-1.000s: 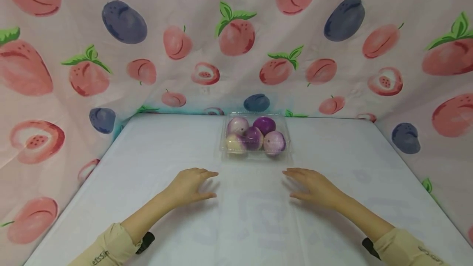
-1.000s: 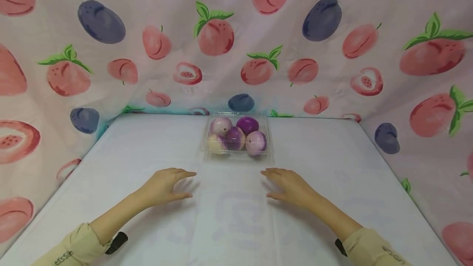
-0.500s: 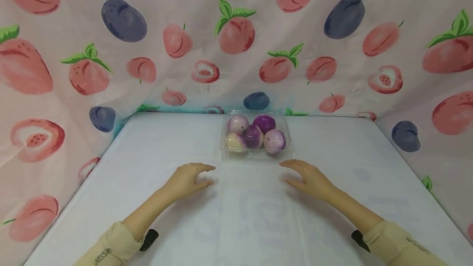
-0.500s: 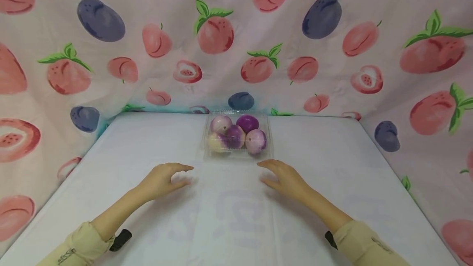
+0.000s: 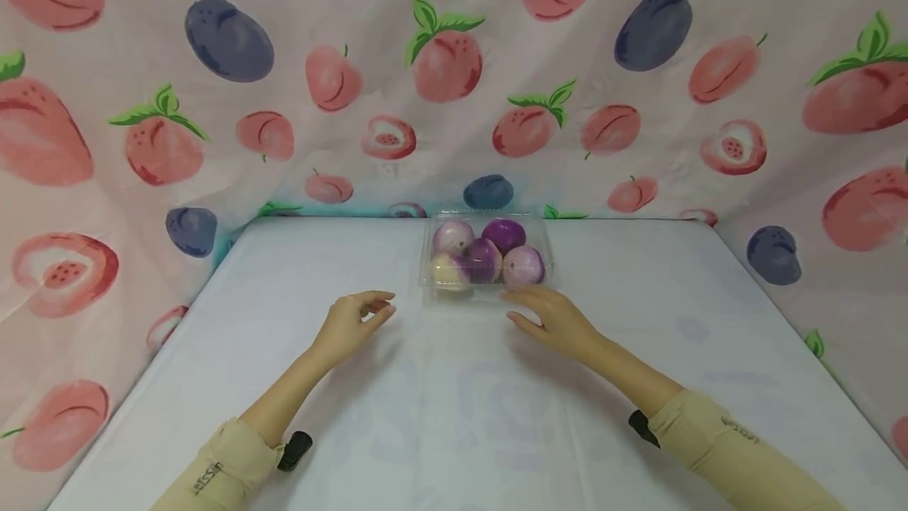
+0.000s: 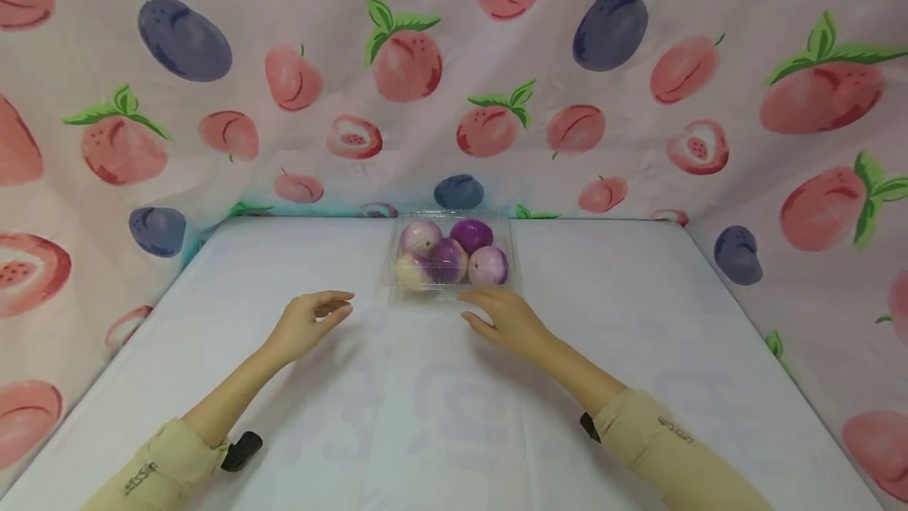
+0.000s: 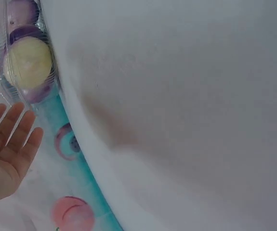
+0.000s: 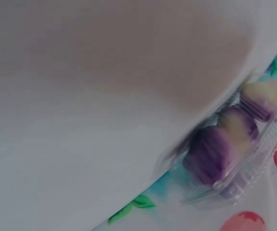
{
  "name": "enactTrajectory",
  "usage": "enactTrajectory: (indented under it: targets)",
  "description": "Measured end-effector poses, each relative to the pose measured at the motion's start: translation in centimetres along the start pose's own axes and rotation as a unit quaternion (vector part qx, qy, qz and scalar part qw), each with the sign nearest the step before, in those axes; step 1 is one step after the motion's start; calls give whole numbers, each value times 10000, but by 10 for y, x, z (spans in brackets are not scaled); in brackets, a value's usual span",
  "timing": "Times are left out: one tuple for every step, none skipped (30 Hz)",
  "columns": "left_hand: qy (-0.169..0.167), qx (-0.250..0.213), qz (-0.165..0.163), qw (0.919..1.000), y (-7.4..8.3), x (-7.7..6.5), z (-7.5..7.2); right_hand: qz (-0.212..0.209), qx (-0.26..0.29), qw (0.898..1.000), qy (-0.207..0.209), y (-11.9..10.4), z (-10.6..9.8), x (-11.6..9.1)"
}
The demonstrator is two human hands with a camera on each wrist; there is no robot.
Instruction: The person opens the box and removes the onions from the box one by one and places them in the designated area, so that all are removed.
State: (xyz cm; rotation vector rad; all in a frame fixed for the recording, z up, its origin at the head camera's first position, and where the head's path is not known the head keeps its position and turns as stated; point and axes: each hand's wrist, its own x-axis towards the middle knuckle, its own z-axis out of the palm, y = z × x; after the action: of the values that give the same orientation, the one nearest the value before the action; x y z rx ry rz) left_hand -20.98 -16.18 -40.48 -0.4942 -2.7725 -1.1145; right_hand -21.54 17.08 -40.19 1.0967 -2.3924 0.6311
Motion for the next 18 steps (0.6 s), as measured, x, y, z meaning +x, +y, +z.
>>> enactTrajectory:
  targets:
    - [58, -186, -89, 9998, -1, 2, 0, -116, -41, 9999, 72, 0, 3, 4]
    - [109, -333, -168, 9992, -3, 5, 1, -214, -67, 9997, 122, -1, 5, 8]
    - [154, -484, -259, 9984, -4, 8, 1, -312, -87, 9993, 182, -2, 7, 12]
    - [195, -621, -322, 9974, -6, 10, 1, -416, -90, 9988, 258, -3, 9, 17]
    - [204, -777, -402, 9960, -7, 13, 1, -507, -125, 9981, 314, -4, 11, 21]
    - [193, -931, -458, 9944, -8, 16, 1, -592, -119, 9975, 353, -5, 13, 25]
    - [172, -1120, -528, 9922, -8, 19, 2, -659, -119, 9970, 383, -6, 15, 30]
    - [141, -1293, -581, 9898, -9, 21, 2, -705, -99, 9967, 384, -7, 16, 34]
    - [116, -1487, -655, 9866, -9, 24, 3, -761, -94, 9963, 401, -8, 18, 37]
    - [72, -1733, -740, 9820, -9, 26, 4, -798, -96, 9960, 391, -9, 20, 41]
    - [19, -1962, -846, 9769, -8, 29, 5, -803, -97, 9961, 362, -9, 22, 45]
    - [-32, -2199, -961, 9708, -8, 31, 6, -794, -90, 9963, 328, -10, 24, 48]
    - [-75, -2451, -1104, 9632, -7, 33, 8, -782, -119, 9964, 297, -10, 26, 52]
    - [-124, -2675, -1237, 9555, -7, 36, 9, -753, -164, 9967, 248, -10, 28, 55]
    - [-167, -2905, -1409, 9463, -6, 38, 11, -719, -228, 9970, 187, -11, 30, 58]
    - [-195, -3114, -1574, 9369, -6, 40, 13, -677, -326, 9971, 110, -11, 32, 61]
    - [-210, -3273, -1729, 9287, -5, 43, 16, -629, -412, 9972, 42, -11, 34, 64]
    - [-243, -3428, -1868, 9203, -5, 45, 17, -579, -511, 9970, -31, -11, 36, 67]
